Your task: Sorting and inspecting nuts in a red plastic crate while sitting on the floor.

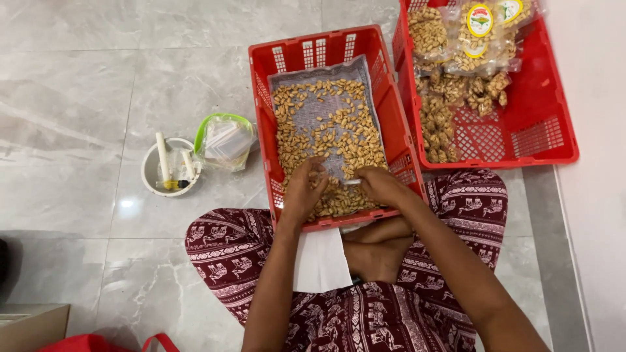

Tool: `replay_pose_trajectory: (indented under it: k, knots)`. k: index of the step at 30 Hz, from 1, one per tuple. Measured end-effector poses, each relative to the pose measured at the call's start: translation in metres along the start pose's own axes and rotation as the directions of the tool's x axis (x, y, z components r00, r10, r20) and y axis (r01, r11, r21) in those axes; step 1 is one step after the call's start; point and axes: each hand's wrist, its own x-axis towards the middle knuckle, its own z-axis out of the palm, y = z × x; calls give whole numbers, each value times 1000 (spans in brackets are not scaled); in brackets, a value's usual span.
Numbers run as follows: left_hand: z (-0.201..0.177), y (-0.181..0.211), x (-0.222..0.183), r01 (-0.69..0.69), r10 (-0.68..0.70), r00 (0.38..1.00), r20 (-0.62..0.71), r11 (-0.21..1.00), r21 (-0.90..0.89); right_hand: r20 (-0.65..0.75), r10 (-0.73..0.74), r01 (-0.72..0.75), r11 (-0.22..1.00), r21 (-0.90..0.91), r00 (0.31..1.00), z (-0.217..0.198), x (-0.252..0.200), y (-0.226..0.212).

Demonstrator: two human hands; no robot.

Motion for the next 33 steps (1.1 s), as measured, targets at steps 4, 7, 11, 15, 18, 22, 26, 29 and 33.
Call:
replay_pose_trajectory:
  k: [4,7,11,15,18,22,26,29,33]
  knots:
    - [1,-6,1,-10,10,1000,-22,1000,-3,-164,-40,38,999,-16,986,0,8,32]
    - [-2,-4,0,-29,29,1000,-12,998,56,-268,-52,32,996,-78,962,-15,-1,31]
    - [-1,-6,2,-72,72,997,4,982,174,-336,-40,-10,990,-144,941,-42,-14,16]
    - [2,-14,2,-23,12,999,39,957,288,-383,-102,20,977,-213,918,-51,-18,9]
    - [5,-16,1,-14,2,999,37,942,335,-381,-134,24,960,-281,915,-49,-17,6]
    - [4,-16,1,0,-12,999,29,932,363,-339,-125,16,952,-307,933,-54,-20,-16]
    - [4,-13,1,4,-36,998,59,887,462,-307,-181,22,889,-458,934,-54,-12,-16]
    - [8,-17,2,-2,-49,996,79,836,548,-291,-223,25,831,-556,930,-51,-2,-16]
    - [10,-22,2,22,-112,987,115,804,594,-247,-266,72,802,-594,932,-54,0,-41]
